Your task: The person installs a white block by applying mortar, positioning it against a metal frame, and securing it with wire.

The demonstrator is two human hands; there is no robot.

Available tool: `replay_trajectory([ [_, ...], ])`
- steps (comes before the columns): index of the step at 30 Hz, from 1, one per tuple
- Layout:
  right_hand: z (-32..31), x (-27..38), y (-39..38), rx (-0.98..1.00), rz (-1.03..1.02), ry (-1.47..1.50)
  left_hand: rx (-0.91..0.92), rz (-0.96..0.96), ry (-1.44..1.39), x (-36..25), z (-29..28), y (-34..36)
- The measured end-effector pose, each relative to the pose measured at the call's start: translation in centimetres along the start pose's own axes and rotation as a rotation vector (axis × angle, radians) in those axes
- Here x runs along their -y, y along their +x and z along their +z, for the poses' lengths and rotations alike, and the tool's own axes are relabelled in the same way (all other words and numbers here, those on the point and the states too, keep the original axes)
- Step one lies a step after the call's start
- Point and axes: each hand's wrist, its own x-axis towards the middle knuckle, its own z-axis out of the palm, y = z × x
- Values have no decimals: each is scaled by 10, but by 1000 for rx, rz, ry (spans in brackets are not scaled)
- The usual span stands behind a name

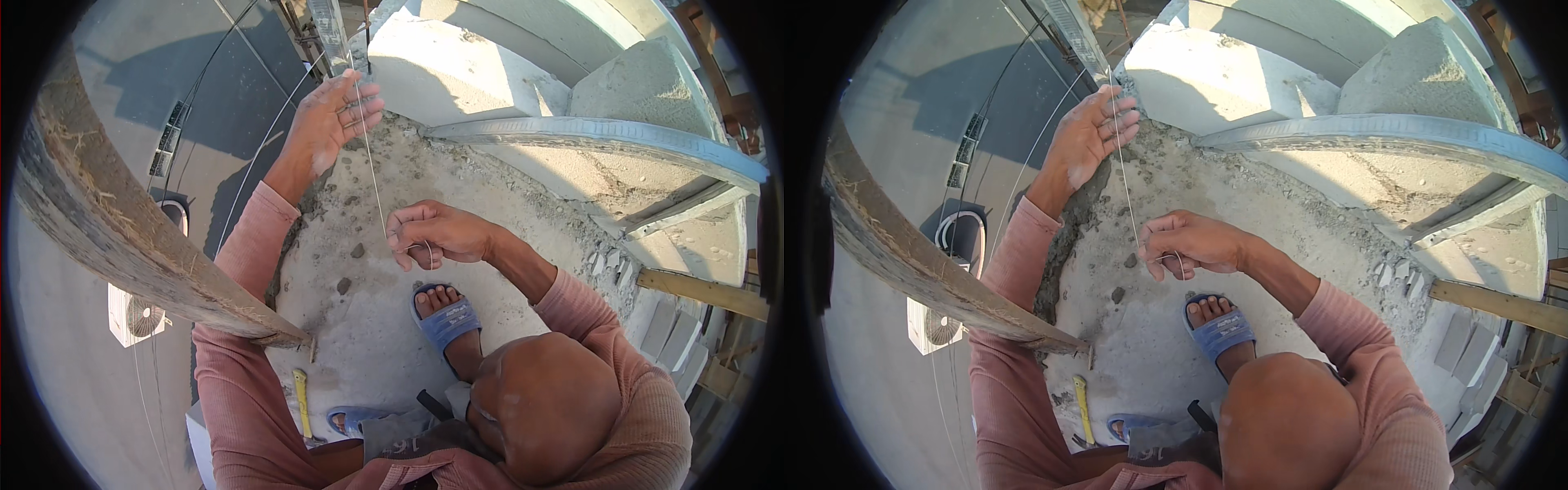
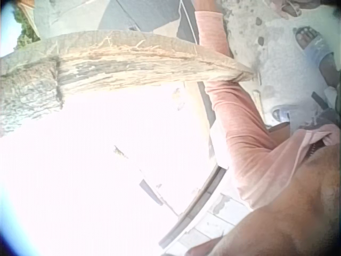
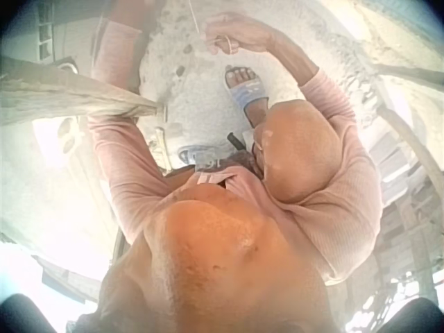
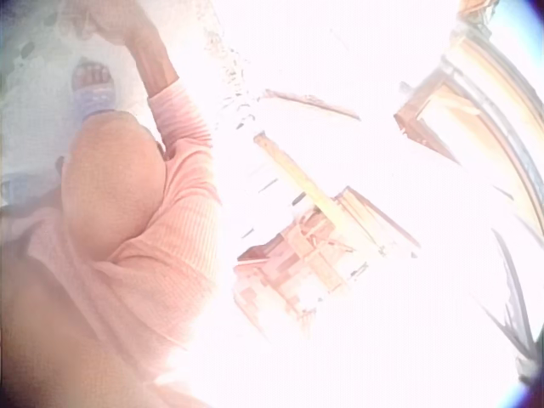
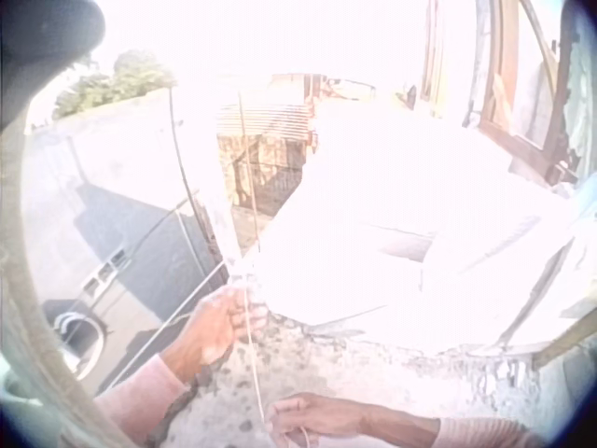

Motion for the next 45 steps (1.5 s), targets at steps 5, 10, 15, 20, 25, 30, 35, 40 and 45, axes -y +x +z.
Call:
replay_trajectory([
  [5, -3, -4, 19, -96, 81, -160, 35, 112, 48, 10, -6, 1],
  [10, 9, 78, 18, -876, -749, -1229, -30, 112, 174, 6, -11, -4],
  [15, -18, 150, 83, -1016, -902, -943, -40, 59, 340, 16, -2, 2],
  [20, -33, 161, 96, -777, -744, -626, 2, -59, 483, 12, 8, -15],
  [25, -46, 143, 107, -824, -927, -663, 60, -304, 477, -4, 14, -30],
  [30, -35, 135, 96, -1075, -928, -898, 221, -444, 549, -22, 16, -28],
  [35, -34, 134, 74, -1053, -836, -757, 234, -479, 582, -28, 16, -29],
  [40, -31, 124, 74, -967, -825, -711, 265, -439, 786, -34, 19, -20],
  [45, -22, 106, 83, -952, -837, -658, 268, -286, 949, -31, 13, -18],
])
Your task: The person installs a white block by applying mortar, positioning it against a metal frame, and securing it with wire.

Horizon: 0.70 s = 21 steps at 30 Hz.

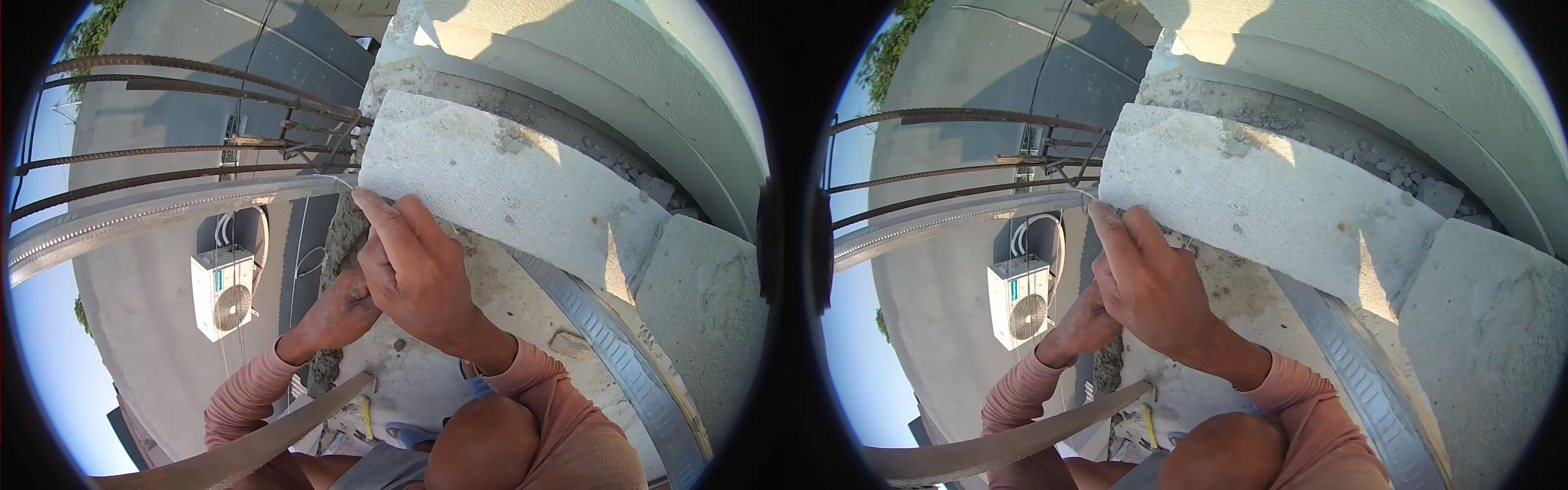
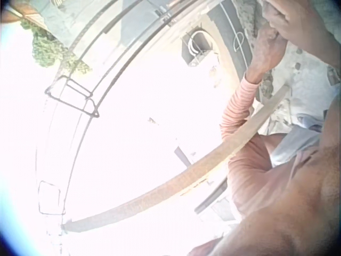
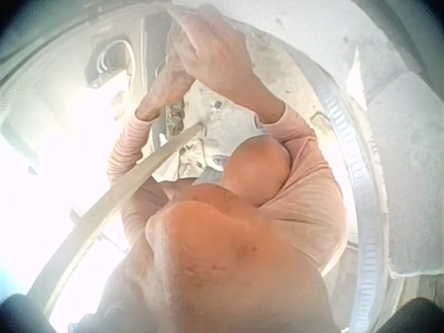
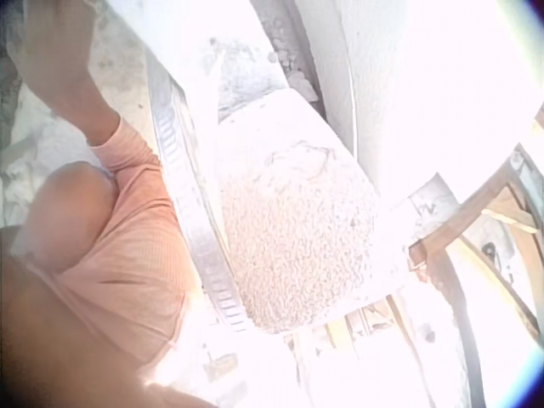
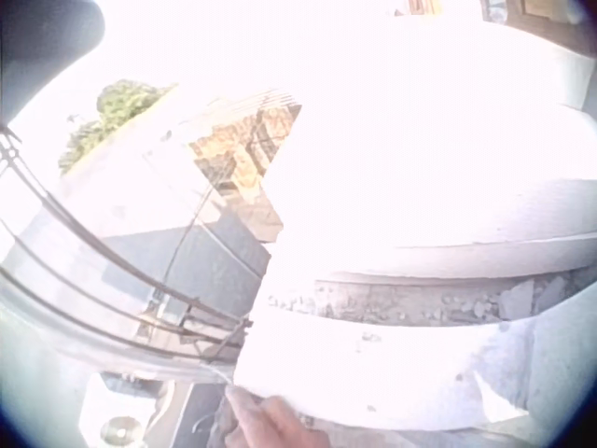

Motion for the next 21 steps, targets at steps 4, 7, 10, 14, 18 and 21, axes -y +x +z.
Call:
replay_trajectory([
  [4, 7, -9, -4, -86, -61, 30, -48, 15, 57, -4, 0, 2],
  [7, 10, -18, -8, -72, -107, -5, -11, -92, 47, -1, 0, 0],
  [10, 7, -18, -13, -65, -127, -41, 72, -64, 60, -1, 4, -7],
  [14, 9, -17, -15, -32, -112, -62, 24, -144, -135, 0, 15, -20],
  [18, 14, -30, -15, -46, -146, -68, 22, -120, 36, -12, 18, -36],
  [21, 9, -26, -12, 6, 43, 99, -2, -77, 220, -12, 8, -48],
])
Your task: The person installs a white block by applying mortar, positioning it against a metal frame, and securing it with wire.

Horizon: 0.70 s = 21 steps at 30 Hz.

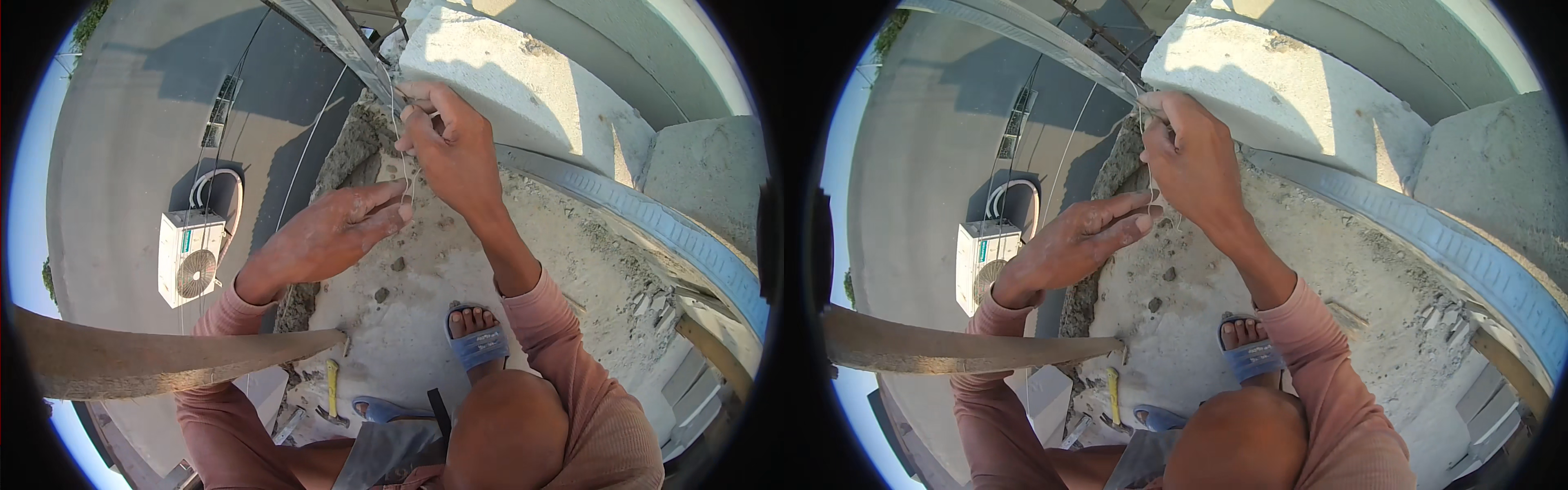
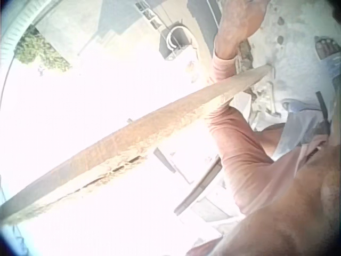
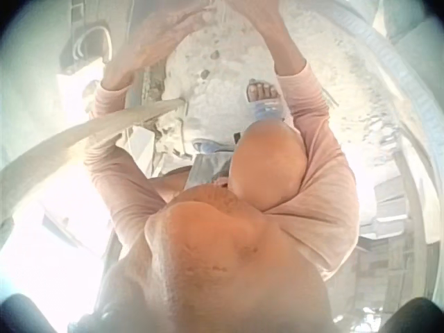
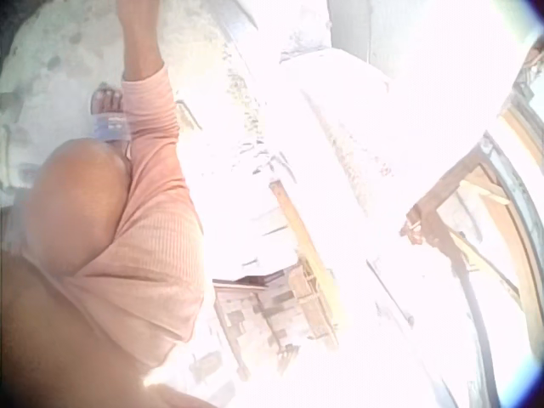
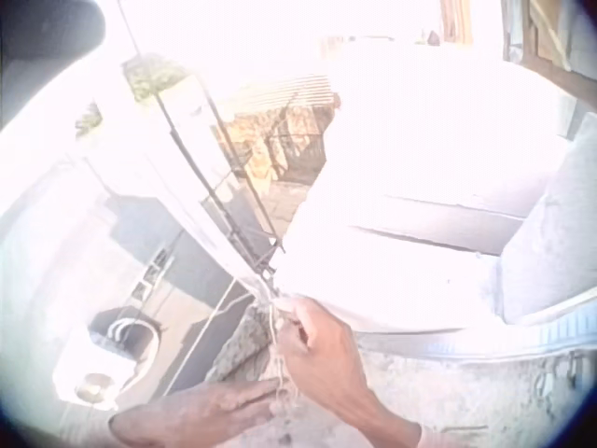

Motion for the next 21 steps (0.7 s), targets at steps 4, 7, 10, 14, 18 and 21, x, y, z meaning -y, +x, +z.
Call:
replay_trajectory([
  [4, -8, -8, 6, 20, 96, 213, -221, 38, -87, -18, -37, -11],
  [7, 1, -2, 5, 79, 110, 124, -637, 295, -95, 28, -83, 5],
  [10, 7, 2, 4, 72, 217, 312, -555, 161, -308, 43, -97, 34],
  [14, 7, 5, -3, 16, 281, 396, -489, 79, -427, 33, -99, 89],
  [18, 7, 13, -3, 11, 265, 413, -485, 140, -327, 29, -97, 84],
  [21, 10, 18, -1, 8, 262, 411, -526, 188, -196, 26, -99, 73],
])
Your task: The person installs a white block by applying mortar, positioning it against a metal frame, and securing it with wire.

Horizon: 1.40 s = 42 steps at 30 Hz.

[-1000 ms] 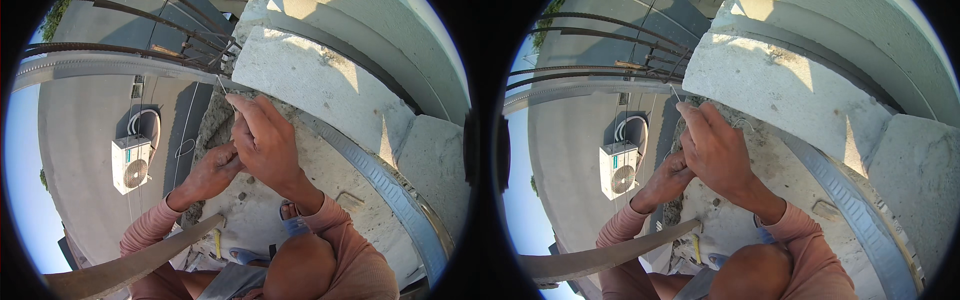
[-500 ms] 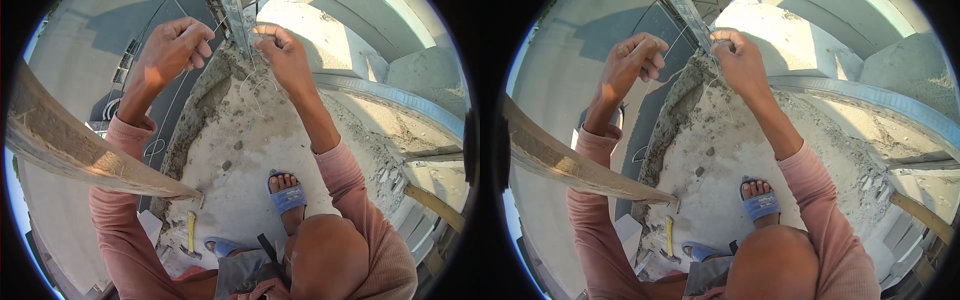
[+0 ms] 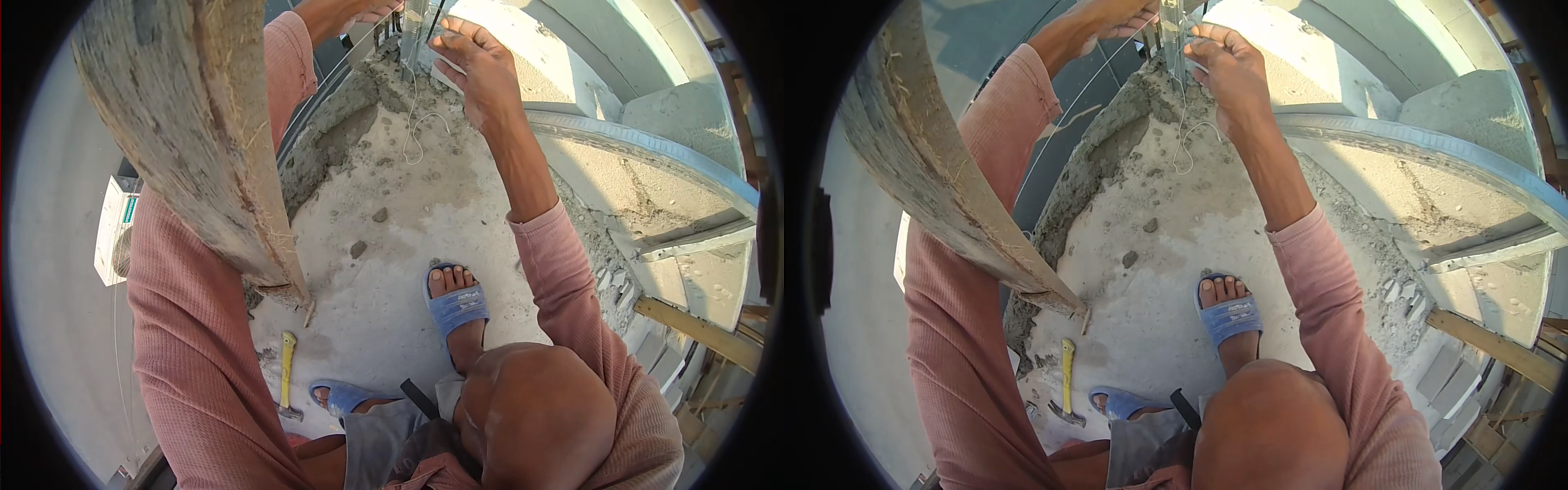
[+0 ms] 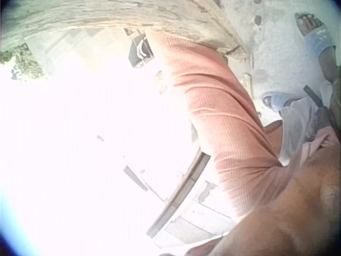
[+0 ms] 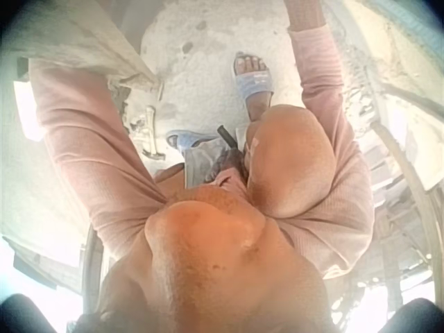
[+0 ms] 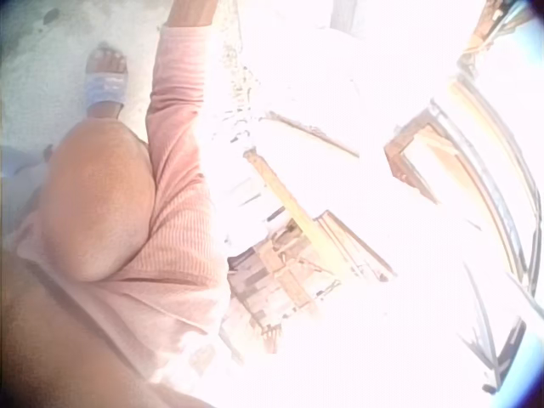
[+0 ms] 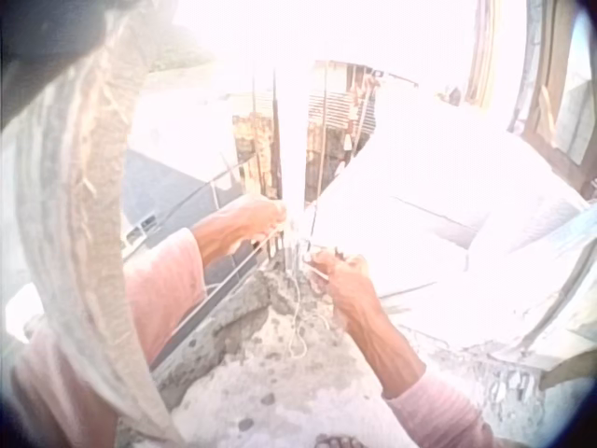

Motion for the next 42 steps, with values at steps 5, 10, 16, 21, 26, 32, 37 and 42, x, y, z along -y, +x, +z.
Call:
replay_trajectory([
  [5, 0, -7, 3, -8, 44, -1, -53, 142, 221, -4, -1, -2],
  [10, -8, -8, 3, -18, 4, -107, -107, 258, 393, -20, 1, 2],
  [16, -9, -1, 4, -16, -10, -171, -206, 249, 521, -51, 17, -25],
  [21, -7, 2, 1, -43, 15, -66, -255, 226, 641, -35, 17, -2],
  [26, -26, 8, -18, -161, -29, 15, -321, 284, 644, -40, 20, -3],
  [32, -32, 6, -23, -103, 48, -119, -126, 351, 1137, -11, 7, 22],
  [37, -35, 1, -23, -103, 24, -88, -473, 590, 248, -30, 31, -30],
  [42, -32, 4, -24, -88, 12, -106, -468, 308, 382, -34, 44, -63],
])
